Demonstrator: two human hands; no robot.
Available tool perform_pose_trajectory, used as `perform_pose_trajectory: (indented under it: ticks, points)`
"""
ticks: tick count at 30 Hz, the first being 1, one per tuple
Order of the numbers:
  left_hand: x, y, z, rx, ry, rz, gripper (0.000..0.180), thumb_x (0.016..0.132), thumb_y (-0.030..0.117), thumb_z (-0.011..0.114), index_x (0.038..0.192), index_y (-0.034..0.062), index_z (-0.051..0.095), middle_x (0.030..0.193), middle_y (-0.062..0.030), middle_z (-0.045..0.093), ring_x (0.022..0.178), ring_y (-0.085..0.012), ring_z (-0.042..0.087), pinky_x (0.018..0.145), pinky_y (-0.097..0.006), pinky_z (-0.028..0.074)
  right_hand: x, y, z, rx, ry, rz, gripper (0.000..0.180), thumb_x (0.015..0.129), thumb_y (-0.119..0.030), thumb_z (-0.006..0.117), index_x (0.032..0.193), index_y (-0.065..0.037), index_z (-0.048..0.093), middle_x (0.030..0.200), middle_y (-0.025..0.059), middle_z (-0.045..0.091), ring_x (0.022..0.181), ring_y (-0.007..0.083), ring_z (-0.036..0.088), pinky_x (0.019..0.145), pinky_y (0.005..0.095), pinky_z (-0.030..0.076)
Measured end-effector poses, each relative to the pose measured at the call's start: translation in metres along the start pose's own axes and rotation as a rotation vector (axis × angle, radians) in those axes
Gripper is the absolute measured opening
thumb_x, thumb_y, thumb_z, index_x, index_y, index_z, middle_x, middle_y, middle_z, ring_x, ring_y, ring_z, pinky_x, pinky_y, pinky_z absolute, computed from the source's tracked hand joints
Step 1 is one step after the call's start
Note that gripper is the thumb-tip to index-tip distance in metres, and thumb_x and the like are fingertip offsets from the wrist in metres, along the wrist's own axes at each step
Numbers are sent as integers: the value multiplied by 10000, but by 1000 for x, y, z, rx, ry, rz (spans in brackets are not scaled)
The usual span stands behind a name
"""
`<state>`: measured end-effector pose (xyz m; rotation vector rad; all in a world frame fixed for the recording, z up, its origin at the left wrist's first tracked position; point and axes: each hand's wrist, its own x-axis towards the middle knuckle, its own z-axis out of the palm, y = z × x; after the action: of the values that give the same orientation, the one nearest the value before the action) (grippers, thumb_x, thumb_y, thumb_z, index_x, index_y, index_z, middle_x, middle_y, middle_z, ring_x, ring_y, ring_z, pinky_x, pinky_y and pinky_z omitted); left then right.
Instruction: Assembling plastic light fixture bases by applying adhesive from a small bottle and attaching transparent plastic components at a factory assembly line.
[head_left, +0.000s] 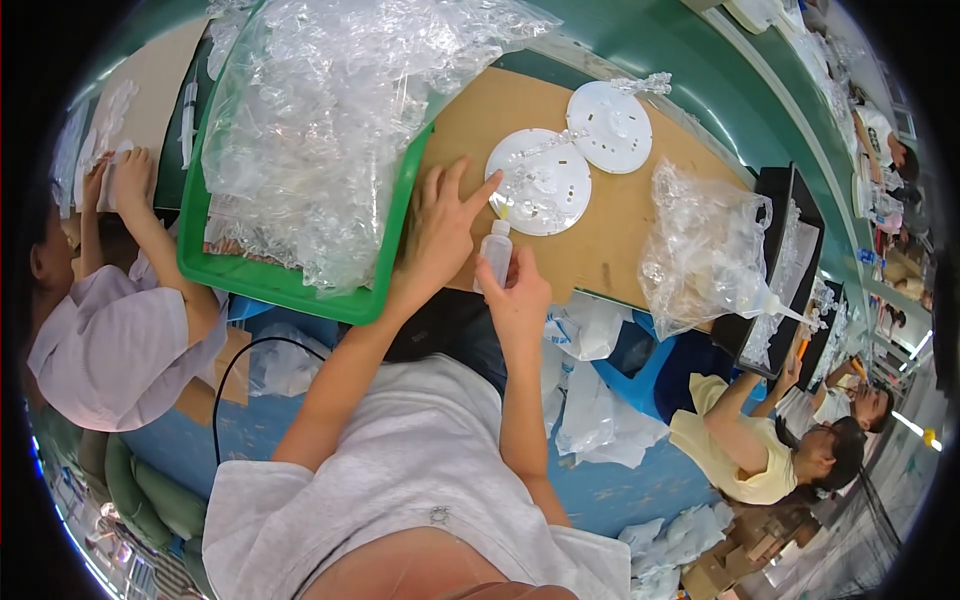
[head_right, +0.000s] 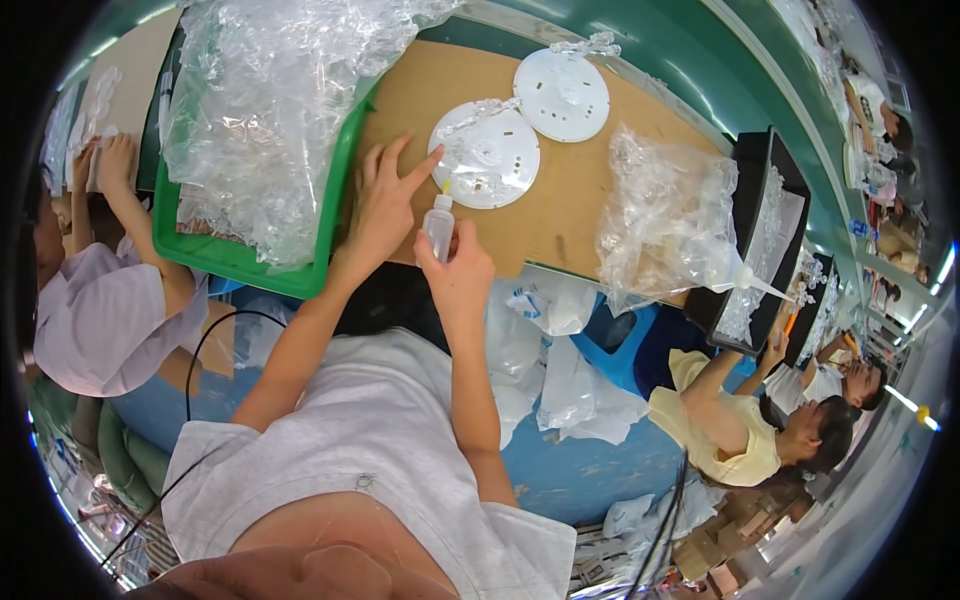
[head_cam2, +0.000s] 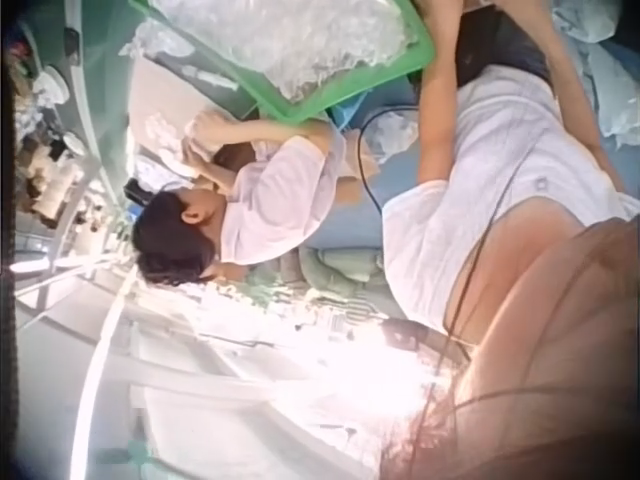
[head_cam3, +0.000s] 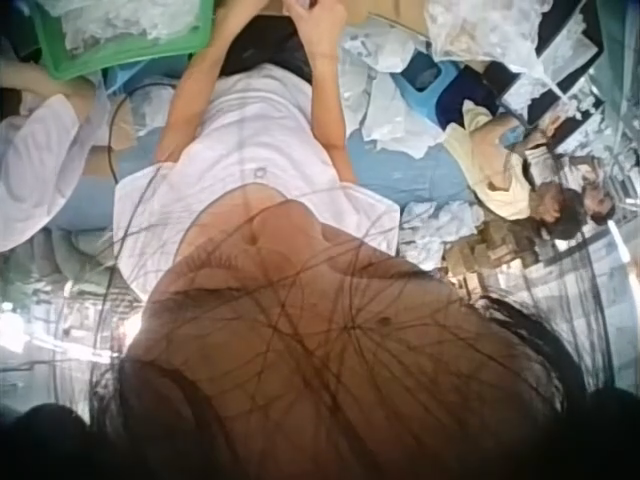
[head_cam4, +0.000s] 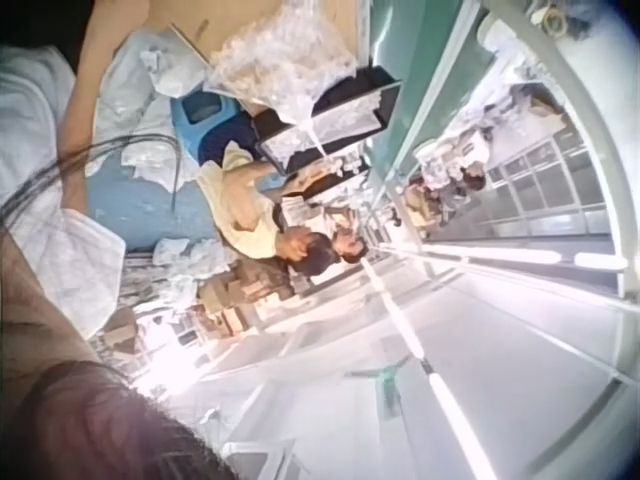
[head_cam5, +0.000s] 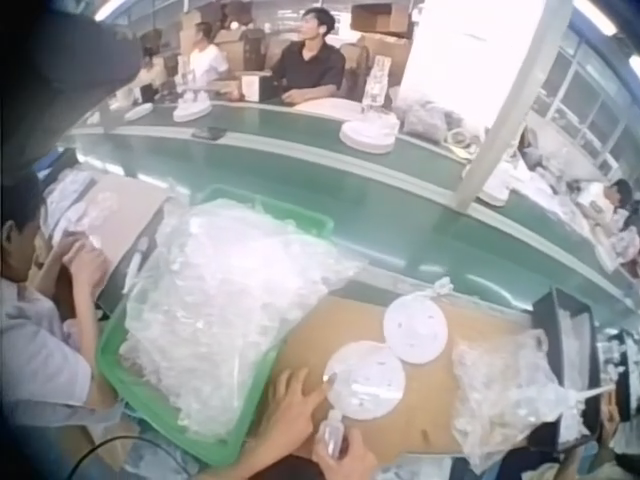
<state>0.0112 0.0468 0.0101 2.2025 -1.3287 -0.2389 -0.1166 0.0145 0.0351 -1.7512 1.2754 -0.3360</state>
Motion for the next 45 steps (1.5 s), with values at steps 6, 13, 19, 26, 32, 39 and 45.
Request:
perform_pose_trajectory:
  ticks: [6, 13, 19, 26, 32, 39, 45]
  points:
    - [2, -2, -1, -22, 6, 16, 671, 686, -99, 455, 1267, 223, 545, 1335, -161, 377, 1195, -380, 339, 984, -464, 323, -1, -10, 1, 60, -42, 83, 310, 753, -267, 694, 803, -9, 528, 648, 152, 608, 572, 284, 607, 560, 364, 473]
    - [6, -8, 4, -249, 100, -39, 562, 711, -69, 471, 1244, 95, 544, 1333, -142, 399, 1218, -367, 344, 1006, -455, 312, 2, -11, 6, 87, -44, 113, 312, 758, -268, 693, 820, -2, 544, 650, 142, 614, 568, 255, 608, 565, 348, 480]
    - [4, -13, 8, -79, 103, 24, 505, 728, -21, 525, 1225, 67, 552, 1369, -123, 385, 1251, -366, 329, 1028, -452, 299, 0, -9, 10, 92, -37, 73, 320, 797, -253, 683, 889, 30, 565, 657, 88, 605, 513, 106, 552, 471, 240, 456]
    - [-4, -11, 5, -12, 48, 100, 486, 734, -22, 522, 1205, 86, 578, 1393, -119, 371, 1270, -390, 317, 1019, -456, 318, -7, -5, 2, 209, -62, 204, 296, 825, -251, 671, 912, 13, 569, 741, 65, 620, 615, 80, 567, 487, 221, 484]
    - [13, -7, -3, -161, 40, 85, 536, 708, -57, 497, 1211, 111, 576, 1423, -101, 338, 1328, -351, 263, 1014, -486, 303, -10, -8, -10, 206, -11, 288, 288, 825, -256, 669, 917, 0, 576, 737, 51, 612, 623, 73, 562, 486, 217, 488]
    - [22, -8, 0, -10, 41, 145, 545, 708, -64, 509, 1215, 124, 578, 1453, -110, 302, 1352, -350, 228, 1043, -487, 275, -8, -2, -11, 192, 34, 225, 292, 787, -254, 692, 870, -1, 573, 693, 83, 635, 550, 113, 583, 503, 251, 465]
    - [5, -2, 2, -10, 21, 129, 587, 658, -118, 482, 1185, 113, 598, 1450, -92, 314, 1356, -350, 229, 1021, -482, 320, -18, 6, -22, 99, 1, 178, 282, 822, -249, 668, 895, 5, 570, 728, 57, 614, 603, 73, 557, 486, 216, 473]
